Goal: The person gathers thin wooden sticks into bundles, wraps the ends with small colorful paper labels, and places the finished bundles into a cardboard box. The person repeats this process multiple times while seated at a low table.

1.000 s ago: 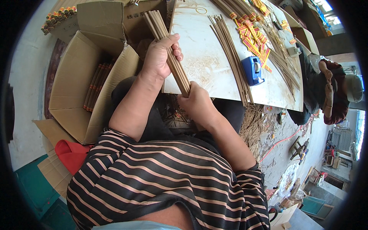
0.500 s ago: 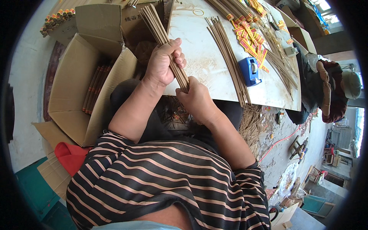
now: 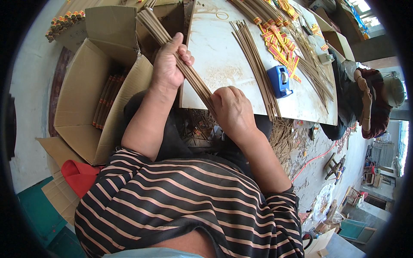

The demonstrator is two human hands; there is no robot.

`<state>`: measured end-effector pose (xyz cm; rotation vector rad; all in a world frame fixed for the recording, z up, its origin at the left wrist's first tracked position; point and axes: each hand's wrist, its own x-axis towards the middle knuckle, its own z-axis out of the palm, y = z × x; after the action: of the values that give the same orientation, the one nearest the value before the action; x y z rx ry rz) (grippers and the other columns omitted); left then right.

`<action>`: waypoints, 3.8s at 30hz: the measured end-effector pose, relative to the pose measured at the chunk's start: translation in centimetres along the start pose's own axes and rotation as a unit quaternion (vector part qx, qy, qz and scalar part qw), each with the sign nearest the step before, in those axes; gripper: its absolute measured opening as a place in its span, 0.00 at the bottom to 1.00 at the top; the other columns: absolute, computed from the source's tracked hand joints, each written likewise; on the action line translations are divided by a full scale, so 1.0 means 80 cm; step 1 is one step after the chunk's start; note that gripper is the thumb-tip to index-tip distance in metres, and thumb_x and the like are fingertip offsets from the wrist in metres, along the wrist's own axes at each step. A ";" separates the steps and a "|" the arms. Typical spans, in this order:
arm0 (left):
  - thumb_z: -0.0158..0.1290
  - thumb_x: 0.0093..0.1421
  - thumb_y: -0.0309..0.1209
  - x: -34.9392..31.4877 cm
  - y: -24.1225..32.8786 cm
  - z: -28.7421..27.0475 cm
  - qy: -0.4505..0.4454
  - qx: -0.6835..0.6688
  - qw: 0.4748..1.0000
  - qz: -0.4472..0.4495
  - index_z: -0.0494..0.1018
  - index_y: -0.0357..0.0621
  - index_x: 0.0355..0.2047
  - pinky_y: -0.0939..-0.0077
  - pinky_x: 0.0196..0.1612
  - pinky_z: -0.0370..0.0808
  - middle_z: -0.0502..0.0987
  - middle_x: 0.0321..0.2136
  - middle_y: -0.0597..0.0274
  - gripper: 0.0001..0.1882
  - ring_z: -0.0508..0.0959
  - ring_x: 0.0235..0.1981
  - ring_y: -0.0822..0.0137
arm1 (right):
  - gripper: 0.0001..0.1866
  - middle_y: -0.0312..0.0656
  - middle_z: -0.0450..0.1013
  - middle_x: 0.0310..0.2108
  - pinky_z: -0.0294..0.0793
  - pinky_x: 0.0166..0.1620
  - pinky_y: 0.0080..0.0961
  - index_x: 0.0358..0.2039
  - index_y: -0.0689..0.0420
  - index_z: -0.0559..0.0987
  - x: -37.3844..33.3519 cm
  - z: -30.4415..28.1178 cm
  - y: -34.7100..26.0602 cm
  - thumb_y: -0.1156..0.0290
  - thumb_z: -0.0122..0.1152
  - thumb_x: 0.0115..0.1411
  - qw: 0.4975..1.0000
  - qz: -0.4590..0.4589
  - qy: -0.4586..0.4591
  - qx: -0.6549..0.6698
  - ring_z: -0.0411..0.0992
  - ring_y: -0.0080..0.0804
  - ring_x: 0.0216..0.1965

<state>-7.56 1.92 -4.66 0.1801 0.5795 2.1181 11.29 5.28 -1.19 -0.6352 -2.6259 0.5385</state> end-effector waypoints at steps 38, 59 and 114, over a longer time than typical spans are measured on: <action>0.53 0.53 0.28 -0.009 0.006 0.011 -0.157 -0.047 0.985 -0.063 0.65 0.49 0.20 0.79 0.16 0.64 0.65 0.13 0.70 0.08 0.67 0.13 0.75 | 0.19 0.48 0.72 0.35 0.70 0.42 0.28 0.42 0.66 0.70 0.005 -0.017 0.012 0.65 0.60 0.56 0.924 0.189 -0.093 0.320 0.70 0.34 0.39; 0.52 0.55 0.26 -0.012 0.018 0.022 0.049 0.083 0.995 0.019 0.63 0.48 0.16 0.78 0.15 0.63 0.63 0.12 0.71 0.12 0.64 0.11 0.75 | 0.14 0.56 0.71 0.19 0.72 0.26 0.40 0.30 0.65 0.65 -0.006 0.049 -0.027 0.69 0.56 0.53 0.971 0.191 -0.143 0.025 0.72 0.51 0.21; 0.55 0.56 0.42 -0.004 0.006 0.006 -0.044 -0.038 0.993 -0.101 0.65 0.50 0.21 0.83 0.16 0.60 0.64 0.12 0.72 0.14 0.62 0.12 0.77 | 0.09 0.51 0.75 0.30 0.74 0.38 0.36 0.26 0.61 0.78 0.030 -0.002 0.150 0.74 0.49 0.52 0.902 0.193 -0.160 -0.352 0.75 0.46 0.34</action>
<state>-7.57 1.63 -4.00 0.1647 0.4457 1.9217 13.58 16.39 -5.76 -1.4080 -3.0015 -0.2771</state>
